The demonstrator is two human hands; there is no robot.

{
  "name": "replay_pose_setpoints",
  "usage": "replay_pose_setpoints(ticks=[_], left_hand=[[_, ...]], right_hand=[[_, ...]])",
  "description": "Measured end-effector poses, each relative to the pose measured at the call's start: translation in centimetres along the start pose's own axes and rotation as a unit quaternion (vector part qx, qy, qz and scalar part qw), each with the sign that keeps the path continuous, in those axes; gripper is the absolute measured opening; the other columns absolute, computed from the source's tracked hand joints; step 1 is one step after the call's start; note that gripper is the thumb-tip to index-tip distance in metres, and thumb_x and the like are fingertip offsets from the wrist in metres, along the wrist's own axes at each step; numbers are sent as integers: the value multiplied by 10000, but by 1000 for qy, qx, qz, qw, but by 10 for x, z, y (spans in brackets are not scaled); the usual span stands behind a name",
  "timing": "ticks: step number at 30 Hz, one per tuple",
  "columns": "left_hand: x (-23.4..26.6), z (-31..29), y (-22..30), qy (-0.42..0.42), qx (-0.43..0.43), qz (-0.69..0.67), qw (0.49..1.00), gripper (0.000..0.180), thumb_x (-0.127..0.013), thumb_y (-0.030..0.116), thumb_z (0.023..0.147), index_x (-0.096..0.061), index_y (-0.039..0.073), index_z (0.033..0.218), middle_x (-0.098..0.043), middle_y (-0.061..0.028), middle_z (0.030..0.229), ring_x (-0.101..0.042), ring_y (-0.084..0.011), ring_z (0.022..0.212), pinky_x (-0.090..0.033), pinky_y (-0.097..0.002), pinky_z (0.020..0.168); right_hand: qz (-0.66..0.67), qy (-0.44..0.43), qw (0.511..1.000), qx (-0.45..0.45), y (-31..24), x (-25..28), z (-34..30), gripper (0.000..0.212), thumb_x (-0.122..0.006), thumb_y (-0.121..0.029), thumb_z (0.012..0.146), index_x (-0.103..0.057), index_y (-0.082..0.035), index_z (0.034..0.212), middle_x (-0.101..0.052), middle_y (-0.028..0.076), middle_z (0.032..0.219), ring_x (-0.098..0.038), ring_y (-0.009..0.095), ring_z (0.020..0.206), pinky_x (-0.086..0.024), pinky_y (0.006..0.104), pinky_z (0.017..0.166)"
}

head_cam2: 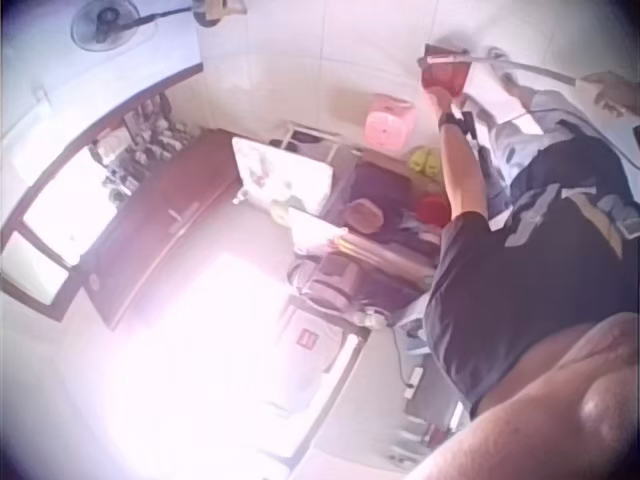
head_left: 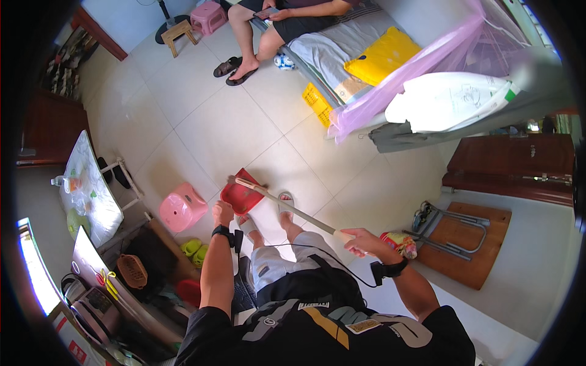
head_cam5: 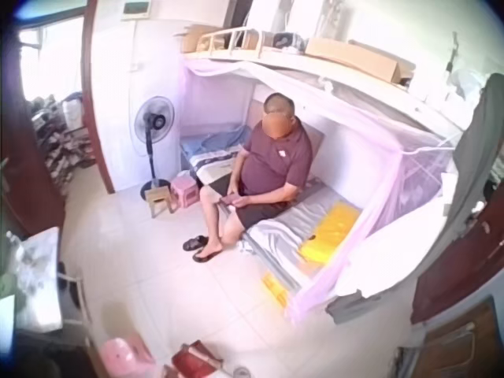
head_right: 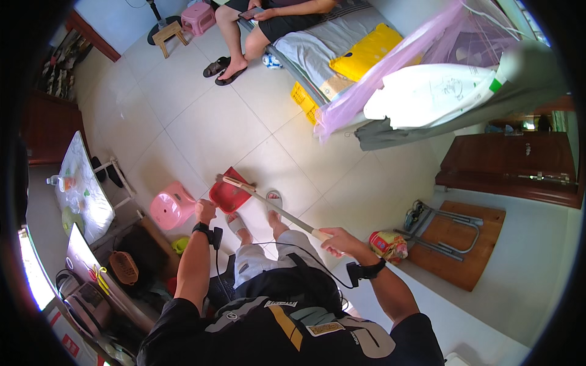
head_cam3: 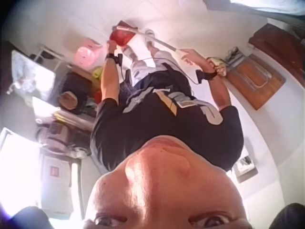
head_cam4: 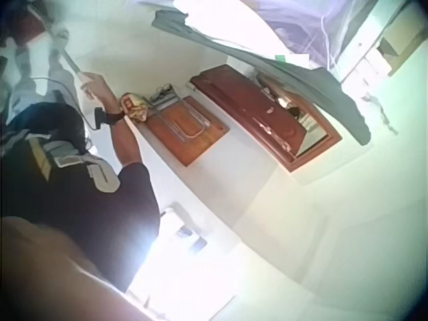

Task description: The recorder is sweeping the floor with a broom and collecting dust in a dustpan.

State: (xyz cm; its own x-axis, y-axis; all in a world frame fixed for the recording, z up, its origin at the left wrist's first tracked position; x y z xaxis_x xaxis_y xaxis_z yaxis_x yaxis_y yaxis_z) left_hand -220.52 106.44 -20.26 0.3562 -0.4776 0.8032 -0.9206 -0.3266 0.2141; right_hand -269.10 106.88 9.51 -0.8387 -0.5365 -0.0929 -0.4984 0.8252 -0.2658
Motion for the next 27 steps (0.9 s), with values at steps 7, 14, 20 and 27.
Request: replay_pose_setpoints(ticks=[7, 14, 20, 27], left_hand=[[43, -64, -33, 47, 160, -306, 937, 184, -599, 110, 844, -763, 45, 896, -709, -229, 832, -718, -375, 819, -582, -442, 742], [30, -110, -93, 105, 163, -265, 945, 229, -573, 50, 815, -771, 65, 930, -706, -249, 977, -691, -402, 959, -549, -460, 883], [36, -110, -89, 165, 119, -271, 941, 189, -609, 88, 819, -775, 88, 912, -723, -202, 947, -698, -376, 959, -560, -436, 869], [34, -128, -133, 162, 156, -307, 925, 190, -636, 96, 830, -780, 70, 951, -715, -231, 951, -702, -388, 946, -558, -433, 854]], right_hand=[[-40, 118, 991, 54, 33, 15, -28, 728, -658, -60, 826, -409, -64, 1510, -566, 44, 663, -505, 118, 454, -394, 287, 384], [-196, 198, 955, 103, 25, 8, 35, 352, -599, -65, 832, -581, 30, 1170, -571, 73, 651, -529, 145, 457, -430, 315, 382], [-123, 113, 986, 23, 40, -81, 65, 152, -601, -54, 832, -512, -24, 952, -549, 73, 688, -555, 170, 509, -444, 328, 401], [76, -32, 996, 31, -6, -170, 3, 282, -622, -45, 856, -543, -39, 1126, -488, -3, 675, -467, 79, 491, -330, 234, 394]])
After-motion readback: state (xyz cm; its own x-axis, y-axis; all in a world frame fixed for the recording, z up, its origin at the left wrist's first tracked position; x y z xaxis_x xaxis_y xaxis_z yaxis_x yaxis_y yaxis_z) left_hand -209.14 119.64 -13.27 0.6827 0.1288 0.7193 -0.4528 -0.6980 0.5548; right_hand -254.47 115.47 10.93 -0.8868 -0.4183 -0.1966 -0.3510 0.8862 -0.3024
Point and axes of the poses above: each hand's wrist, its own z-axis towards the middle knuckle, its own x-axis out of the back of the hand, y = z × x, the point moved 9 cm from there along z, towards the middle knuckle
